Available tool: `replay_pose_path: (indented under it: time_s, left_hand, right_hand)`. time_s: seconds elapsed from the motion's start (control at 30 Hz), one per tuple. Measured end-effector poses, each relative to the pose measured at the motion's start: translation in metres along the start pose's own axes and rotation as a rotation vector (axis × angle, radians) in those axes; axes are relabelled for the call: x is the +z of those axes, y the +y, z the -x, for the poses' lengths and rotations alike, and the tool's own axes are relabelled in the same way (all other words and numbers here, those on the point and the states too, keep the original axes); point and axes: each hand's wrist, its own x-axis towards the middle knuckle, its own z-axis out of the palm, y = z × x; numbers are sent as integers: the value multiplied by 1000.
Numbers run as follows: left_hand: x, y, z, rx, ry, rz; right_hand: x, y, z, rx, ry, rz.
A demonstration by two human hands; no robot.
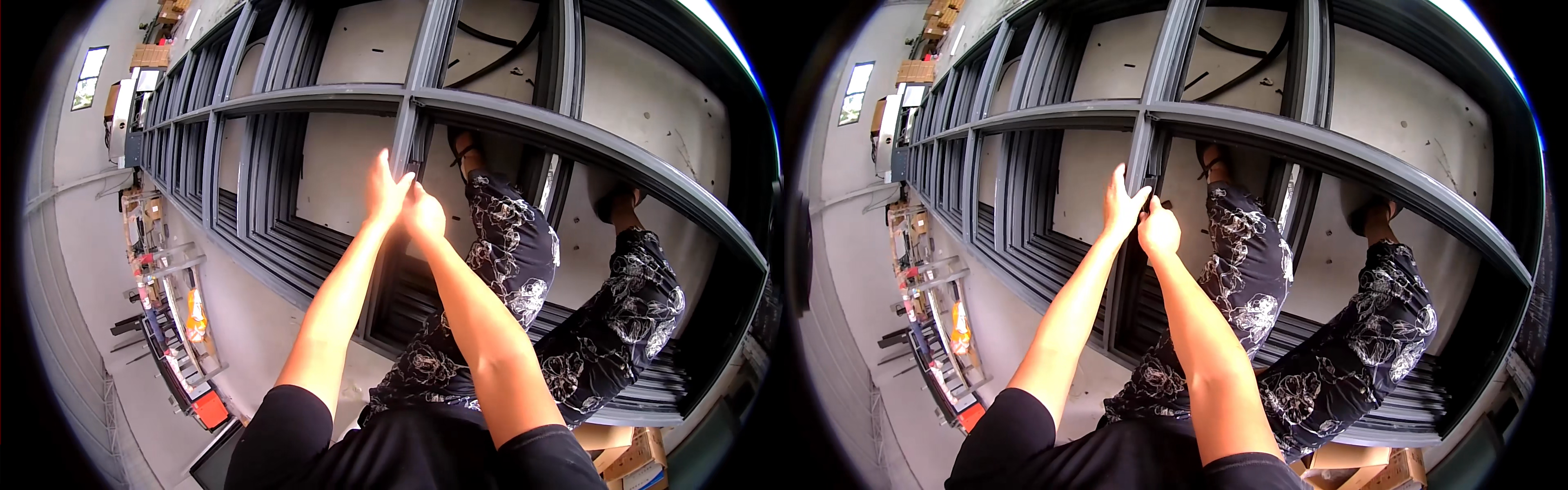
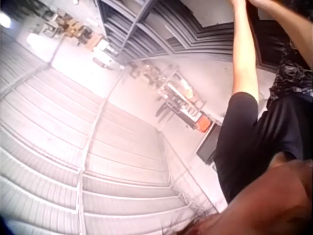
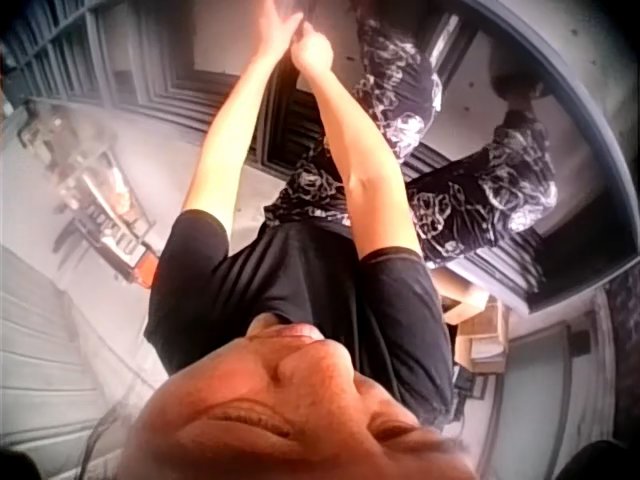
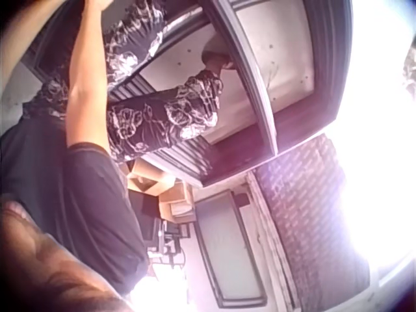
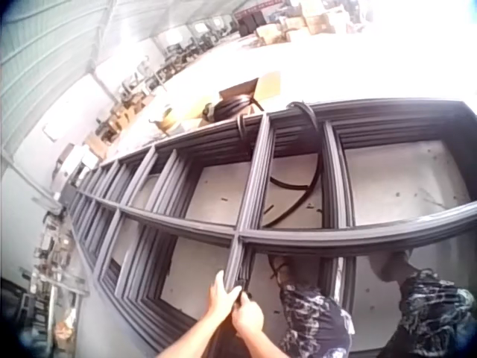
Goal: The person installs a black rubber seal into the grooves of several metal window frames by hand and trims the excess seal using shears.
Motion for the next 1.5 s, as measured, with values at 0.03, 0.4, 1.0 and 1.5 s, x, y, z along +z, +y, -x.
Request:
replay_pose_path:
  time_s: [0.03,0.4,1.0,1.5]
  left_hand:
    - [0,-3,-1,-8,-20,-7]
    - [12,3,-2,-36,42,-24]
    - [2,19,-1,-87,55,-43]
    - [6,-12,-6,124,92,-237]
  right_hand:
    - [-2,0,1,-7,-21,10]
    - [2,-1,-2,46,-41,-72]
    - [5,-3,4,58,-27,-134]
    - [-17,-38,15,3,235,-5]
